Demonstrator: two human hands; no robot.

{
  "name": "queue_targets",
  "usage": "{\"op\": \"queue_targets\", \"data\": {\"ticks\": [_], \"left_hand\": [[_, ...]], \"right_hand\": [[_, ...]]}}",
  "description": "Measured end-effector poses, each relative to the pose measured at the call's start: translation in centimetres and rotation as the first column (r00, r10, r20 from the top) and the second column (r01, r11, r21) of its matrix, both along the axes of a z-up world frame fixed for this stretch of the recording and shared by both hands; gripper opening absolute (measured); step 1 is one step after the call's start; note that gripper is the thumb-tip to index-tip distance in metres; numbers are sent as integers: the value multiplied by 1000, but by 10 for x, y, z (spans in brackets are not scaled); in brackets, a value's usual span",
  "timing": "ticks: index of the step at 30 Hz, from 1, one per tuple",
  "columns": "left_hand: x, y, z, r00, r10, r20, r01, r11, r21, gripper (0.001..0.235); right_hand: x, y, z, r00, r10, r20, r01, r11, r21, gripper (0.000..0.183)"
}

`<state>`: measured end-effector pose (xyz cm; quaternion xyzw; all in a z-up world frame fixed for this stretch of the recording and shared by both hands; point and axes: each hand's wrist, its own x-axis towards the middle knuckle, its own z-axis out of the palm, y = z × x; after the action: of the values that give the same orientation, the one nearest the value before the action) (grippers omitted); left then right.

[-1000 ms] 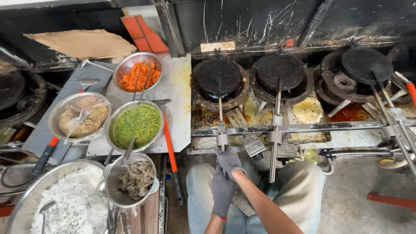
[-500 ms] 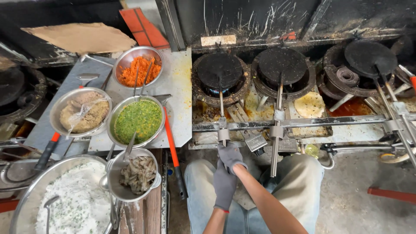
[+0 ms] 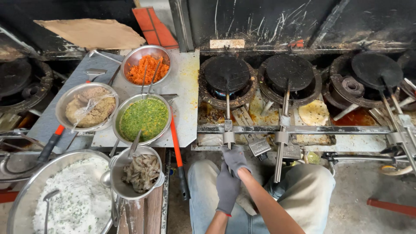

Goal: Preparing and cooking savory pancakes (Bánh Xèo) with shrimp, pork, and vegetables on multiple burners.

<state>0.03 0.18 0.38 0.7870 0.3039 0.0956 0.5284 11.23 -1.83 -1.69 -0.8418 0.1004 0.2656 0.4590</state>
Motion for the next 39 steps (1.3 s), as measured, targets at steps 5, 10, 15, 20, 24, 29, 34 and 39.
{"op": "queue_targets", "data": {"ticks": [5,10,15,20,24,29,34,39], "left_hand": [[-4,0,11,999,-15,-47,15,1000,-12,44],[-3,1,12,997,-9,-74,5,999,-53,49],[-41,33,43,955,-287,-75,292,954,68,40],[-80,179,104,999,-30,-9,32,963,268,19],[-61,297,184,901,125,416,-390,657,646,55],[-11,402,133,988,-33,149,-84,699,710,43],[-2,447,120,994,-101,-30,80,536,840,17],[-27,438,142,946,-91,311,-203,583,787,17]], "right_hand": [[-3,-2,9,999,10,-41,-13,998,-68,47],[5,-6,-21,1000,-9,-19,8,999,-48,50],[-16,-5,1,988,69,137,-35,972,-233,58],[-64,14,58,831,307,465,-42,867,-497,69],[-93,46,117,553,336,762,4,914,-405,67],[-105,71,111,584,288,759,-333,938,-99,44],[-91,48,74,485,308,818,-480,876,-46,28],[-75,23,49,643,293,708,-406,914,-10,17]]}}
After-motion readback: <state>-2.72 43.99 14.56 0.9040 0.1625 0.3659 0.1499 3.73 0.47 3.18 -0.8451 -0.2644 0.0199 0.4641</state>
